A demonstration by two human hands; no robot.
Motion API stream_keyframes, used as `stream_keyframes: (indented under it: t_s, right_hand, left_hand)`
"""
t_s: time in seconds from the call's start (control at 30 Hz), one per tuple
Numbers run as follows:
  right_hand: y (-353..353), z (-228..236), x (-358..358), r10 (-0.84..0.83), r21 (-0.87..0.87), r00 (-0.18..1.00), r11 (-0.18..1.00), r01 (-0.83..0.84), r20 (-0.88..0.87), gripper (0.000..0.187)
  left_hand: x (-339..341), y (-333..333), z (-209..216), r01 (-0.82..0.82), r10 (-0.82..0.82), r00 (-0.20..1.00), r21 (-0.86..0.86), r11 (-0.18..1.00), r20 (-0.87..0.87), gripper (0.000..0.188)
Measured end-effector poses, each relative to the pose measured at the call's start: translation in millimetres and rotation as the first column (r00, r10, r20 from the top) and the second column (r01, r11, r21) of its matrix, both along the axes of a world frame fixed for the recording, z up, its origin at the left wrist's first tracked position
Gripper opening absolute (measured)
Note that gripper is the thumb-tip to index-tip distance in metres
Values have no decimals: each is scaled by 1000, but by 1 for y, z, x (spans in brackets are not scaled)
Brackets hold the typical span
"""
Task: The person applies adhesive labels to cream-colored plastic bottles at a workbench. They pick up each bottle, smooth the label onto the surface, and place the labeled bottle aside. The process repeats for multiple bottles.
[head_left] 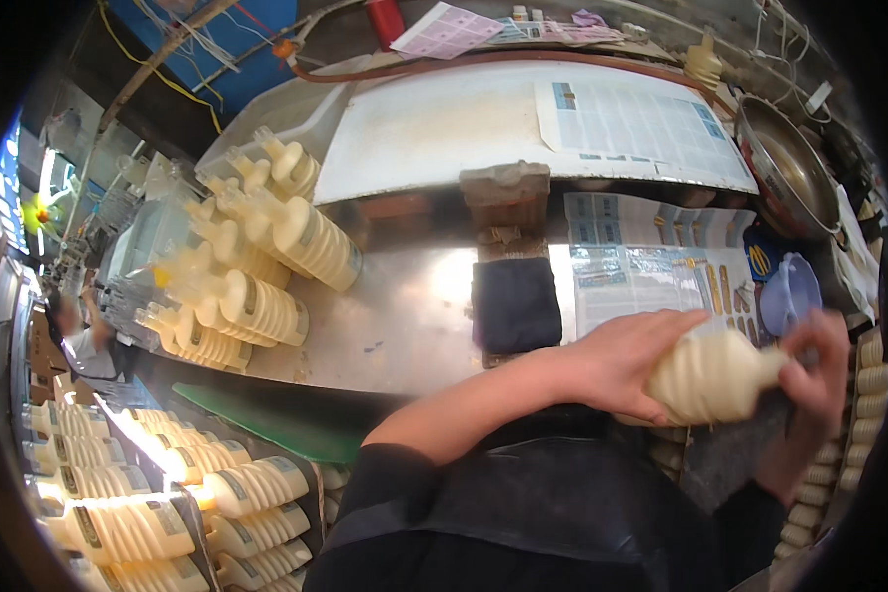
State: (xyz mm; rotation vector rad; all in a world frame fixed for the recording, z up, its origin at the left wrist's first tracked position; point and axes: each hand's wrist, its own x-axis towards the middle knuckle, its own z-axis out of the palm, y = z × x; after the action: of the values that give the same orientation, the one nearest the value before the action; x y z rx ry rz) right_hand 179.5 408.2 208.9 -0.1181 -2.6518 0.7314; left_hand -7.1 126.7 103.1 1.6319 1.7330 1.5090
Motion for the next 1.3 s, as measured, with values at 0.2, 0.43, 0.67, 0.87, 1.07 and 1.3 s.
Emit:
stream_keyframes:
  t_s: [0.2,0.43,0.67,0.87,1.07,1.3]
  right_hand:
    - [-138,-15,-200,296,-650,946,747,-140,135,40]
    - [-196,-129,-225,487,-716,815,686,-133,315,69]
    - [-197,-173,-220,470,-939,871,342,-27,146,67]
    - [-176,-144,-205,373,-722,861,692,-9,347,51]
    - [-120,-160,-138,78,-394,926,916,80,369,28]
    - [-111,-181,-70,62,14,990,998,-64,123,15]
  left_hand:
    - [-20,-94,-16,-490,521,697,-203,848,493,112]
    - [-66,-107,-45,-671,591,340,-252,697,731,79]
    - [-70,-108,-44,-676,779,401,-418,607,483,86]
    - [-60,-105,-52,-687,658,342,-299,662,671,85]
    - [-53,-99,-48,-706,671,296,-317,633,680,84]
    - [-45,-105,-63,-748,681,356,-241,618,640,83]
